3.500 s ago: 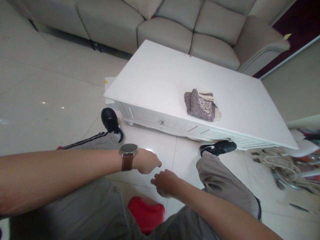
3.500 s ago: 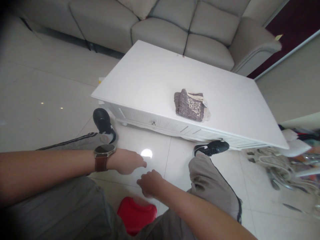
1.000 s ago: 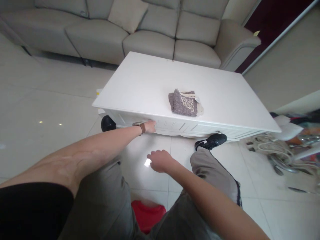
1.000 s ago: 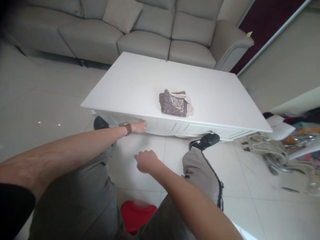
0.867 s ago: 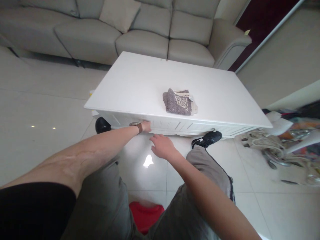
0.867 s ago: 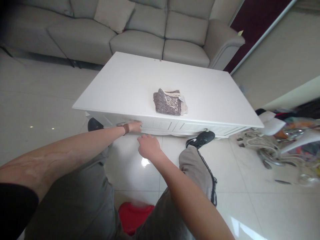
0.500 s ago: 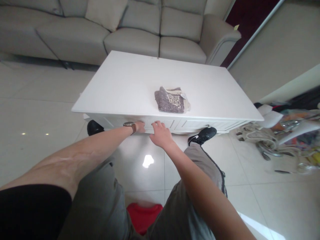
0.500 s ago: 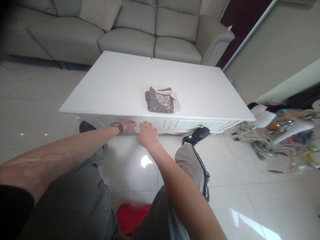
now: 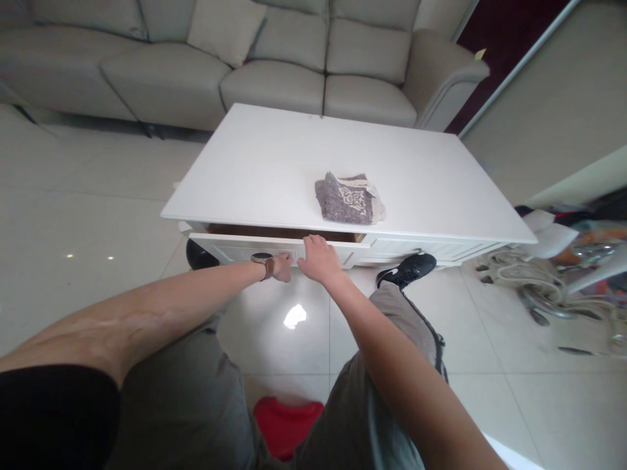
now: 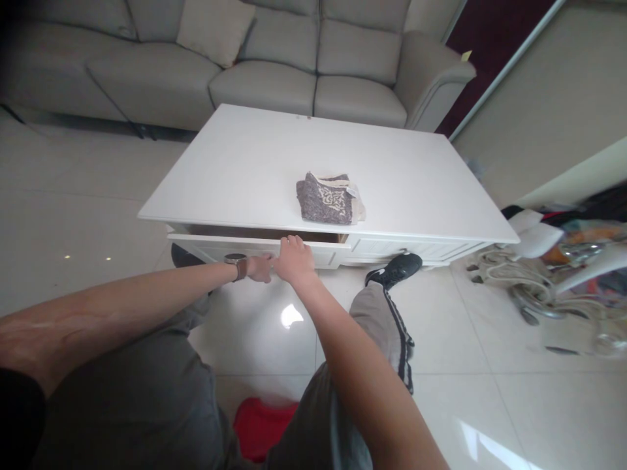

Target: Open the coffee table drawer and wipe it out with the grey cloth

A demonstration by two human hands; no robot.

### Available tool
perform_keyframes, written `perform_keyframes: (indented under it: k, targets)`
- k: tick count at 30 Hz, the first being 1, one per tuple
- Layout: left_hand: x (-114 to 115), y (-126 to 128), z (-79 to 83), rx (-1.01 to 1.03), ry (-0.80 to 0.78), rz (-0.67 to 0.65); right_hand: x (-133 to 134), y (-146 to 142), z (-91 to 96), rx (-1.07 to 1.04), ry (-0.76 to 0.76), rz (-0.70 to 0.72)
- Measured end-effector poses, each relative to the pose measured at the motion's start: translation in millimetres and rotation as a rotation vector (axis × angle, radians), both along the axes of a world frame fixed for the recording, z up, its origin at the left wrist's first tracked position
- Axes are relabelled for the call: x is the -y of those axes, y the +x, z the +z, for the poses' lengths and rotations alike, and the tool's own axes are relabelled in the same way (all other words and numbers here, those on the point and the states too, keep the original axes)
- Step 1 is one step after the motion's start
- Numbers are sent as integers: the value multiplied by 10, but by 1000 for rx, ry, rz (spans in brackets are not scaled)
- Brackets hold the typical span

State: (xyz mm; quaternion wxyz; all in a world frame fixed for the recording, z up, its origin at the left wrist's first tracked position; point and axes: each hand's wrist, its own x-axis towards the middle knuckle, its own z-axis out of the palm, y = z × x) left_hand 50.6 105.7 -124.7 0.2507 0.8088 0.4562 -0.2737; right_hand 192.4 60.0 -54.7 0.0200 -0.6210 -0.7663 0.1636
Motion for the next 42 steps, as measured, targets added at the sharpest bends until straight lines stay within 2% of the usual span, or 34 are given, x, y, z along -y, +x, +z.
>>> perform_keyframes:
  k: [2,5,9,12,15,21,26,34,42]
  targets:
    - [87,36,107,-73,24,-3,-28,-21,-4,49,-26,-2]
    - [137,70,375,-99,12,-43,-62,-54,-28,140,-49,-1]
    - [68,-40,792,58,116,-106,-110,-112,-96,228,-9,32]
    - [9,-248,949,211,292,-115,-144,-151,-119,277,4,69]
    - [-3,-477,934,197,363,-102,-158,-186,-96,314,-16,99]
    - [73,-759,822,14,163,-40,-126,-276,-70,372,-117,149]
    - [207,-899,777,52,121,-98,-45,-335,-133,431,-178,233]
    - [443,-1035,656,167,140,-152,175,-353,-135,494,-176,349]
    - [485,-1069,693,202,189,-204,226,-354,-117,527,-163,397]
